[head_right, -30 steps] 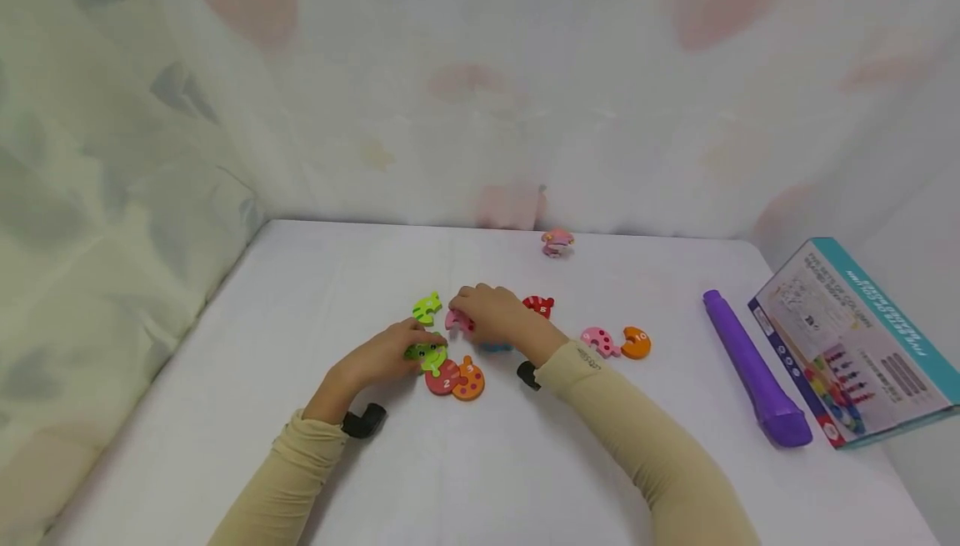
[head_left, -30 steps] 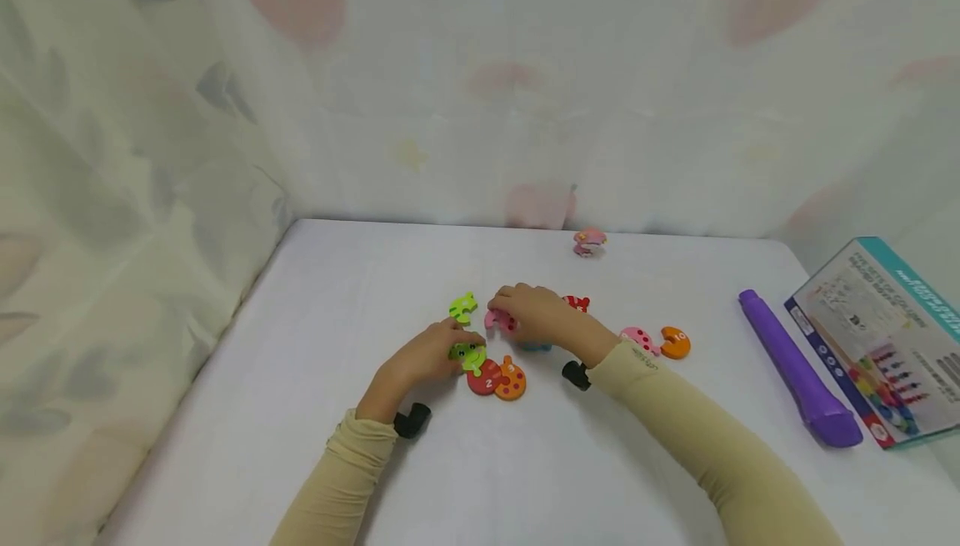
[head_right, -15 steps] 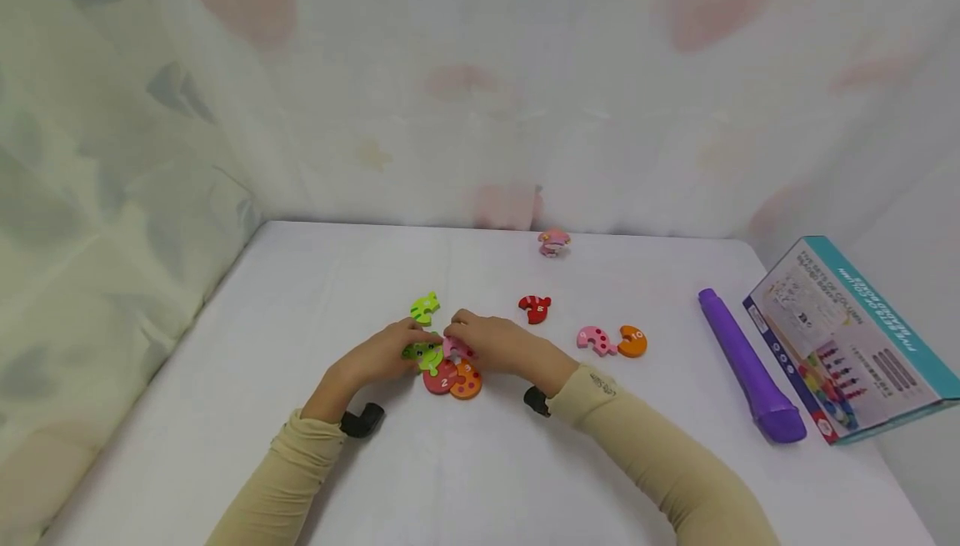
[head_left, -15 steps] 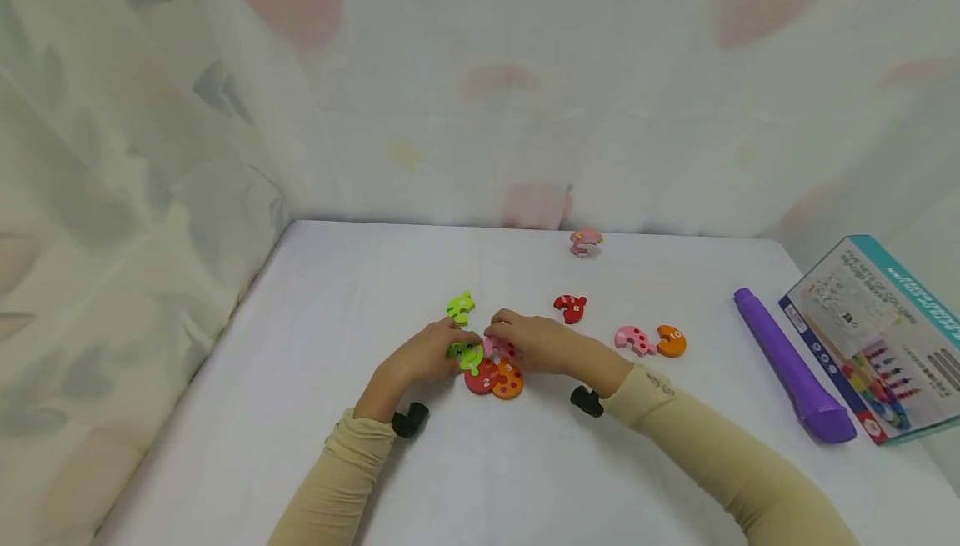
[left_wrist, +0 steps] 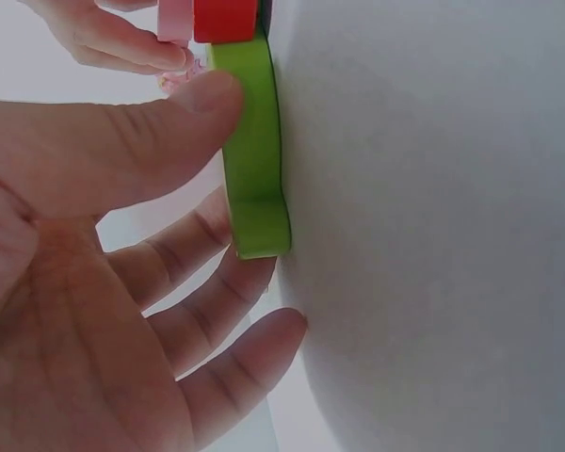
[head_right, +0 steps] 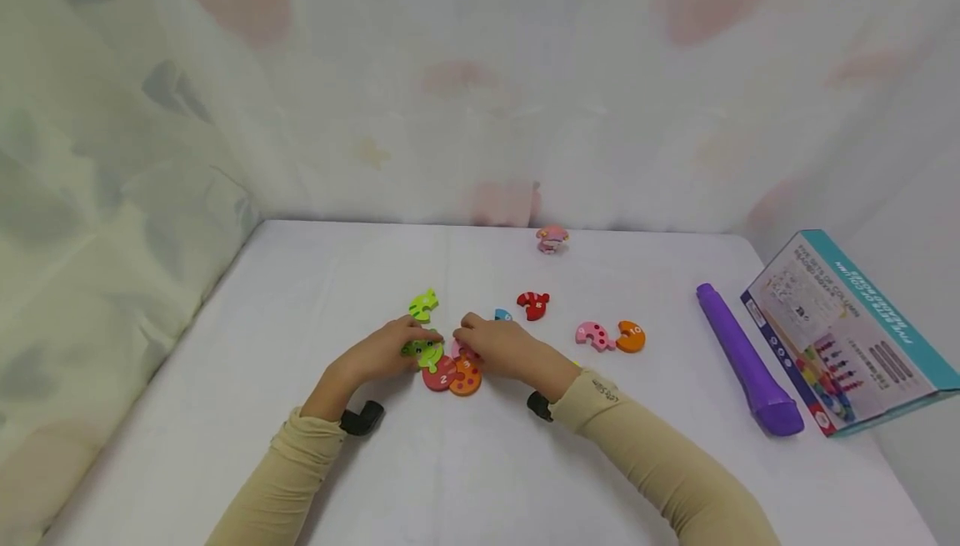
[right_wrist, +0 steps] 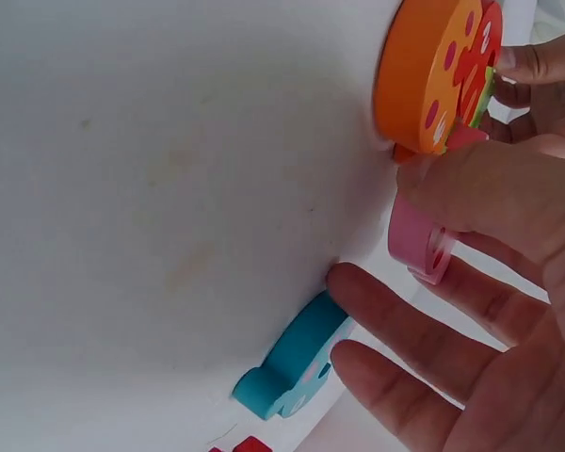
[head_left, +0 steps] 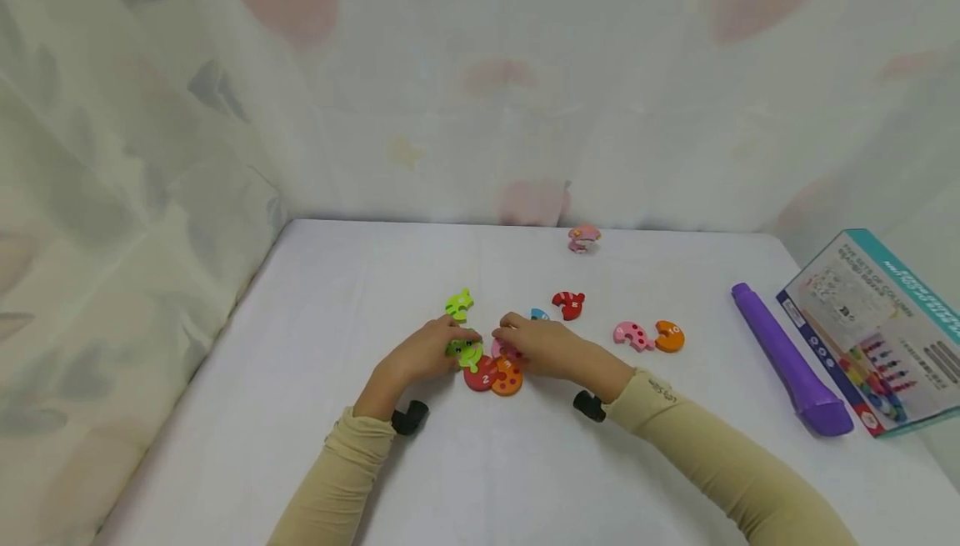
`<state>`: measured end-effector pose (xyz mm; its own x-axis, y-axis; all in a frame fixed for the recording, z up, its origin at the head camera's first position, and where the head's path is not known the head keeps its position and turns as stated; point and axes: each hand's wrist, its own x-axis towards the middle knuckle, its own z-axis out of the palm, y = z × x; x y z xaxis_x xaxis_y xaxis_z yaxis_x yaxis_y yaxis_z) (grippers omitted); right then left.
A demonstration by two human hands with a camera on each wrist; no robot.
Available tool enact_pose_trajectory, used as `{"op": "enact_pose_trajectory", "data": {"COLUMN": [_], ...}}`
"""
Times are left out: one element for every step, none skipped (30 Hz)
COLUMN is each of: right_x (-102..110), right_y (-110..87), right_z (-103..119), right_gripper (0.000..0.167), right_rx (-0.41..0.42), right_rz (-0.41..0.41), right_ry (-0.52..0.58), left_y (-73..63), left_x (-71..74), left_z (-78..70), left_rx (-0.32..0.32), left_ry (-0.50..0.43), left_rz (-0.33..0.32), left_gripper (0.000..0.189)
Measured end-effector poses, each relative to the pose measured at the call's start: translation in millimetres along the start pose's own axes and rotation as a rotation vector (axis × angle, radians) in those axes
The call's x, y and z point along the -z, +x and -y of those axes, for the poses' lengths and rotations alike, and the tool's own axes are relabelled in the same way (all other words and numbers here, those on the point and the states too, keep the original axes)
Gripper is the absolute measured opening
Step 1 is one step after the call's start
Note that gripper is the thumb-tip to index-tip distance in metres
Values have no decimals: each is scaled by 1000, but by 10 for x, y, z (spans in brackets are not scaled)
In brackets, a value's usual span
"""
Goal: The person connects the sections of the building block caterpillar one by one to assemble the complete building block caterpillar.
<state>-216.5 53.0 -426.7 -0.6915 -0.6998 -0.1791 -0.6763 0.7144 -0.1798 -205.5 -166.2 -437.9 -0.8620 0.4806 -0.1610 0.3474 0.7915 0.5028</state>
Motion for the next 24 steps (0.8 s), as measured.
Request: {"op": "enact_pose_trajectory", "data": {"right_x": [-6,-10,-14,-17,-19,-19,-20,-23,-24,-26,-30,-33,-37,-42,-44,-38,-35,-34,-35,-40,-41,-39,-31,-11], "right_y": [2,4,7,10,14,18,23,27,32,36,40,42,45,46,41,48,54,58,61,62,62,62,57,54], "right_z": [-5,-9,-14,-17,-19,-20,-21,-22,-22,-23,-23,-23,-23,-23,-21,-23,-25,-26,-27,-30,-31,-30,-29,-25], "right_gripper": [49,49,49,49,49,49,49,50,50,50,50,50,50,50,50,49,49,48,48,47,47,47,47,47], "right_rx": [4,9,16,22,27,32,36,37,37,35,34,32,30,26,25,26,28,29,31,35,40,38,36,32], "right_rz": [-7,-13,-17,-20,-21,-22,-22,-19,-17,-13,-8,-3,1,7,8,8,5,2,2,3,4,12,19,28], "right_ry": [-9,-18,-29,-37,-44,-50,-59,-69,-78,-87,-96,-104,-114,-120,-125,-134,-142,-149,-157,-166,-174,-175,-170,-161], "left_y": [-2,-2,-1,-1,-1,-1,-1,0,3,6,10,13,17,20,25,32,38,42,43,43,41,36,30,24], "left_x": [-4,-8,-13,-16,-17,-20,-19,-18,-18,-16,-14,-14,-12,-12,-17,-7,-1,1,-1,-6,-12,-17,-20,-22], "left_z": [4,9,16,20,24,29,29,29,30,27,26,25,22,20,20,23,24,26,28,30,31,30,26,23], "left_rx": [4,4,7,12,16,19,24,26,29,32,34,35,36,33,33,31,27,24,22,19,17,12,11,9], "left_ry": [4,7,10,13,14,15,16,14,10,6,4,4,3,0,-1,1,2,3,5,3,4,5,4,4], "left_rz": [1,0,-1,-3,-3,-2,-2,-2,0,1,3,4,6,8,11,8,6,3,1,0,-1,-2,-2,-1], "left_gripper": [43,43,43,44,44,44,44,44,44,44,44,44,44,44,44,44,44,45,45,45,44,44,44,44]}}
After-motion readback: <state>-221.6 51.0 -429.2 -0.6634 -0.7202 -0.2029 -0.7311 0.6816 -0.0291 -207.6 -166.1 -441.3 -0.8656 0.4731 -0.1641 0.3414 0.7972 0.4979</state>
